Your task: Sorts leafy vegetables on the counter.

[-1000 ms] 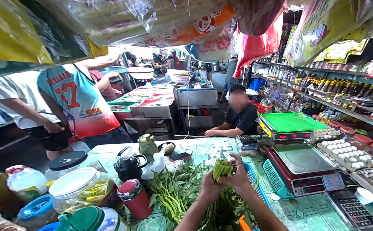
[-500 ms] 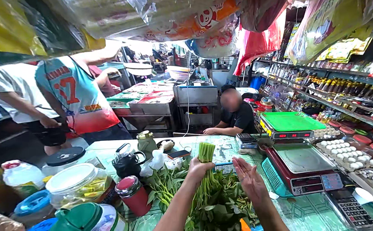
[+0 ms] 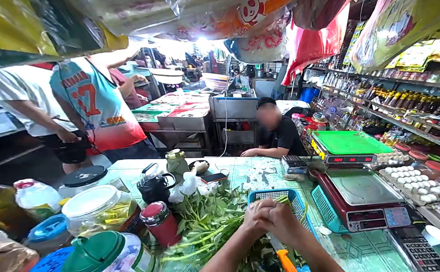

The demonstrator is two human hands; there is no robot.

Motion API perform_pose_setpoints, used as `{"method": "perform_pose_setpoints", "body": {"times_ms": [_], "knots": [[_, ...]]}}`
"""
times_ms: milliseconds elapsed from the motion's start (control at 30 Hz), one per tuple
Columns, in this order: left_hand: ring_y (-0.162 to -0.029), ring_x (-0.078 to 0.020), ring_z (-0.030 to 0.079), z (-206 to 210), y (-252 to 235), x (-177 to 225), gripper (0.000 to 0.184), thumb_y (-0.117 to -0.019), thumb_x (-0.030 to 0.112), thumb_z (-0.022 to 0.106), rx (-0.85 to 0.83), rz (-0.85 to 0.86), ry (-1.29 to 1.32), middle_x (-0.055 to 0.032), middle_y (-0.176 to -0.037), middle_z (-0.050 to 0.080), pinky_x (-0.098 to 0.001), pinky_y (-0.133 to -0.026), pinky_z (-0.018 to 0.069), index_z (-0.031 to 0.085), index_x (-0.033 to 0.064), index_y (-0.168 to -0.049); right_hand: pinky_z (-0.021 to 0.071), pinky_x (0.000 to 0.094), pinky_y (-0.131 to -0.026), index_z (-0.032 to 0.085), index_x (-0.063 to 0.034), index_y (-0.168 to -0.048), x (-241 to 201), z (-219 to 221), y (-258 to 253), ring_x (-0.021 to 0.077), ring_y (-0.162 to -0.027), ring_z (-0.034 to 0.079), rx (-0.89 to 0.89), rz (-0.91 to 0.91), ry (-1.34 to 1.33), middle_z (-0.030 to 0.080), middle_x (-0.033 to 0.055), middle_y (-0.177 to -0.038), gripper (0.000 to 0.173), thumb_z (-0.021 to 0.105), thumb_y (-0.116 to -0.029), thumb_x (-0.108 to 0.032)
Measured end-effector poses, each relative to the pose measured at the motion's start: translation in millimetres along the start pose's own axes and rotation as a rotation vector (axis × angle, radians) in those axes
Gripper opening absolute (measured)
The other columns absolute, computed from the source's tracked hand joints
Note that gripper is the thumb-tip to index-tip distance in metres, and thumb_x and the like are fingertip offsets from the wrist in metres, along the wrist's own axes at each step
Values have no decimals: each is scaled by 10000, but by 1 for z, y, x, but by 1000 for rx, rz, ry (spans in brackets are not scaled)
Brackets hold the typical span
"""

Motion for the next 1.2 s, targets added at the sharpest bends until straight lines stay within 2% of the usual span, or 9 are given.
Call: {"method": "perform_pose_setpoints", "body": {"times_ms": [100,267,367,467,533,667,800,1000,1200], "knots": [[-1185,-411,633,-7,-16,-34,411,-971,180,638,-110,-189,115,-232,-1233,669,-630,-996,483,591,32,-1351,575,265,-682,741,19,-982,13,21,14,104,-718,660,-60,64,-345,721,91,-896,220,679,-984,-192],[-1077,-211,682,-31,-22,-73,739,-663,-28,849,92,-400,751,-122,-1189,690,-432,-943,574,571,71,-1340,485,161,-520,747,-143,-915,70,24,50,-8,-577,598,71,263,-1144,723,-48,-770,180,668,-979,-292],[-1029,-215,700,-30,-19,-73,746,-665,-12,859,163,-464,936,-139,-1161,697,-410,-894,598,552,48,-1343,557,130,-762,770,-160,-1115,92,8,51,-12,-872,696,368,88,-1663,757,-45,-1030,270,636,-999,-363],[-1021,-198,707,-25,-22,-50,696,-659,28,898,124,-371,953,-123,-1126,713,-392,-915,599,591,24,-1284,435,311,-1161,597,54,-1371,121,2,45,242,-1371,565,536,97,-1898,605,192,-1434,479,600,-1027,-280],[-1043,-192,697,-20,-25,-33,661,-665,113,919,-5,-268,789,-102,-1117,718,-404,-949,581,628,38,-1253,467,378,-1143,580,103,-1346,134,-2,45,307,-1330,595,594,202,-1799,614,247,-1393,503,668,-991,-243],[-1110,-316,668,1,-20,-4,646,-750,244,902,-218,-130,230,-162,-1167,693,-567,-992,524,608,45,-1290,563,380,-973,534,43,-1358,145,-18,43,187,-1120,673,440,397,-1255,676,116,-1274,756,867,-795,-336],[-1214,-346,610,39,-13,10,573,-799,218,830,-358,-60,-98,-164,-1258,656,-582,-1076,430,602,51,-1298,544,346,-961,558,43,-1362,143,-25,41,166,-1088,654,45,549,-744,682,112,-1208,621,764,-837,-220],[-1236,-374,582,70,1,15,549,-839,235,770,-477,-7,-263,-215,-1267,631,-555,-1088,397,573,-28,-1278,450,453,-1090,697,-44,-1195,122,-10,48,251,-1204,598,-372,484,-110,666,127,-1220,441,765,-894,-359],[-1233,-356,600,72,17,17,974,-777,199,829,-495,-1,-207,-211,-1273,641,-532,-1120,377,273,-7,-1549,409,552,-1117,579,7,-1370,81,13,69,377,-1330,505,-601,429,333,568,199,-1388,624,803,-831,-211]]}}
Point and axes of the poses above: each hand's wrist, its own y-axis away from the middle knuckle, its own z-axis out of the palm, x = y × z, the point moved 10 cm from there along -y, towards the middle knuckle
